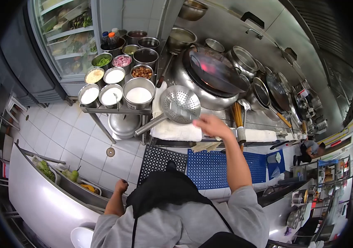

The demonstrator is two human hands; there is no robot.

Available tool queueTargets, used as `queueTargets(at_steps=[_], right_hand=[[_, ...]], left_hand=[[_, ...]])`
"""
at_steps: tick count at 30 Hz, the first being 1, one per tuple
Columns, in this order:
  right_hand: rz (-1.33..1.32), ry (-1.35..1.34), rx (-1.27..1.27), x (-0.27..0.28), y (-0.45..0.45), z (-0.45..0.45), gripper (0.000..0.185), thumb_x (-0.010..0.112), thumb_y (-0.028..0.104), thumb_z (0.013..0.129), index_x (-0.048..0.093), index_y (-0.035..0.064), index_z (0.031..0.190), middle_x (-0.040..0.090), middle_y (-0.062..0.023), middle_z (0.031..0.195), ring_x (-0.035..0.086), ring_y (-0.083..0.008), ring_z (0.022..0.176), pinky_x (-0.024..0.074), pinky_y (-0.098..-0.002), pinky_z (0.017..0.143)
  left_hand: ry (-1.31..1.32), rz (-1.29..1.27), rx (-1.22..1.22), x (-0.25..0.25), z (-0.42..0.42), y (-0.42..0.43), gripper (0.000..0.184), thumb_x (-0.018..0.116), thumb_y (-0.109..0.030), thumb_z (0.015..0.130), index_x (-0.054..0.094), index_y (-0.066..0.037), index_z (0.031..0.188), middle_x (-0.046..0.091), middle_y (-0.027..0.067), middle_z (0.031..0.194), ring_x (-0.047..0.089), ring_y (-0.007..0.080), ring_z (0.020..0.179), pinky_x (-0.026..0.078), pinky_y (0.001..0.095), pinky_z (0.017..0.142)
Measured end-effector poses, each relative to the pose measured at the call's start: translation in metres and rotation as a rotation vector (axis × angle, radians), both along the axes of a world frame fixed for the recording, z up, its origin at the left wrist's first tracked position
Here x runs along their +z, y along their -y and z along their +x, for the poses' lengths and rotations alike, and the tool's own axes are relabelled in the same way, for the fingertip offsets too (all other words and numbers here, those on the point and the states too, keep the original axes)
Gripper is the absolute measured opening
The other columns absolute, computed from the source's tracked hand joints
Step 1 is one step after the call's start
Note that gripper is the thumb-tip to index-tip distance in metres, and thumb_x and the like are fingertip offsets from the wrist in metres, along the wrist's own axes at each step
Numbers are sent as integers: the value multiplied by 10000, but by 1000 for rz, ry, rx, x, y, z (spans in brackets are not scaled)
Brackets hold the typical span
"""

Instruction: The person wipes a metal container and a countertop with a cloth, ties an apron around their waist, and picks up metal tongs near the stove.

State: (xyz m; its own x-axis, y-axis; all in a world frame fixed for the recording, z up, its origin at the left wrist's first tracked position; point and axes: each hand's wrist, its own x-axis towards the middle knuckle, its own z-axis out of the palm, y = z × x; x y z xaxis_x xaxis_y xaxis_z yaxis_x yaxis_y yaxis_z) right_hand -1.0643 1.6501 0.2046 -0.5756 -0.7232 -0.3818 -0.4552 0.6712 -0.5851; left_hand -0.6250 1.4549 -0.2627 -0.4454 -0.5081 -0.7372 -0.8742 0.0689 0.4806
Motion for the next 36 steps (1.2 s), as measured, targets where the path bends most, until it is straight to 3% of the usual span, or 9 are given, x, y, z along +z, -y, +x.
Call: queueTargets(at_steps=[4, 9, 15, 18, 22, 25, 30, 33, 36], right_hand=[[-510, 295, -368, -46, 71, -50, 362, 591, 377, 936, 536, 20, 965, 556, -71, 701, 436, -110, 440, 320, -277, 379], [-769, 398, -817, -61, 152, -85, 330, 594, 358, 938, 527, 35, 941, 567, -66, 725, 467, -127, 478, 386, -310, 406], [-897, 426, -1001, -47, 197, -104, 304, 606, 340, 934, 509, 55, 893, 548, -58, 648, 469, -132, 473, 388, -298, 399], [-865, 113, -1071, -73, 210, -137, 358, 619, 324, 913, 547, -12, 816, 602, -139, 688, 559, -277, 574, 437, -402, 530], [-818, -374, -931, -71, 177, -117, 402, 633, 325, 875, 576, -52, 749, 633, -222, 777, 601, -419, 778, 445, -479, 720], [-862, -312, -937, -71, 150, -99, 371, 626, 308, 878, 577, -40, 761, 621, -232, 769, 594, -407, 736, 438, -476, 684], [-1036, 6, -876, -81, 110, -101, 336, 651, 280, 895, 580, 2, 720, 509, -53, 546, 484, -146, 471, 374, -347, 462], [-1061, 173, -885, -62, 94, -98, 292, 632, 266, 915, 570, 37, 744, 478, -12, 531, 364, -81, 390, 252, -268, 351], [-1024, 233, -891, -49, 86, -93, 278, 632, 260, 912, 579, 37, 754, 475, -6, 529, 356, -75, 387, 242, -260, 344]], left_hand=[[-30, -4, 31, 22, -5, 7, 216, 618, -176, 763, 717, -28, 885, 694, 135, 716, 676, 240, 598, 545, 365, 601], [-174, 7, 197, 38, -19, 10, 232, 629, -143, 772, 692, -20, 957, 676, 110, 678, 649, 190, 559, 523, 330, 518], [-206, 139, 358, 49, -8, -9, 199, 619, -103, 789, 666, 6, 949, 628, 94, 635, 598, 180, 512, 479, 324, 450], [-149, 47, 219, 82, -1, -15, 196, 623, -94, 782, 666, 14, 940, 624, 95, 626, 595, 187, 503, 475, 325, 445], [-154, 140, 304, 58, 10, -7, 128, 615, -71, 781, 659, 6, 874, 610, 101, 608, 586, 185, 486, 448, 319, 415], [-150, 140, 299, 47, 5, 2, 113, 613, -63, 782, 654, -3, 868, 606, 97, 611, 579, 180, 479, 439, 319, 404], [-146, 93, 141, 48, -13, 11, 180, 612, -105, 802, 675, 0, 934, 635, 98, 649, 597, 177, 513, 479, 316, 442], [-178, 55, 60, 54, -30, 13, 186, 613, -110, 801, 676, -3, 941, 635, 96, 647, 602, 174, 516, 486, 318, 447], [-219, 68, 74, 60, -41, 12, 173, 622, -95, 796, 674, -5, 933, 634, 95, 644, 604, 170, 518, 484, 310, 444]])
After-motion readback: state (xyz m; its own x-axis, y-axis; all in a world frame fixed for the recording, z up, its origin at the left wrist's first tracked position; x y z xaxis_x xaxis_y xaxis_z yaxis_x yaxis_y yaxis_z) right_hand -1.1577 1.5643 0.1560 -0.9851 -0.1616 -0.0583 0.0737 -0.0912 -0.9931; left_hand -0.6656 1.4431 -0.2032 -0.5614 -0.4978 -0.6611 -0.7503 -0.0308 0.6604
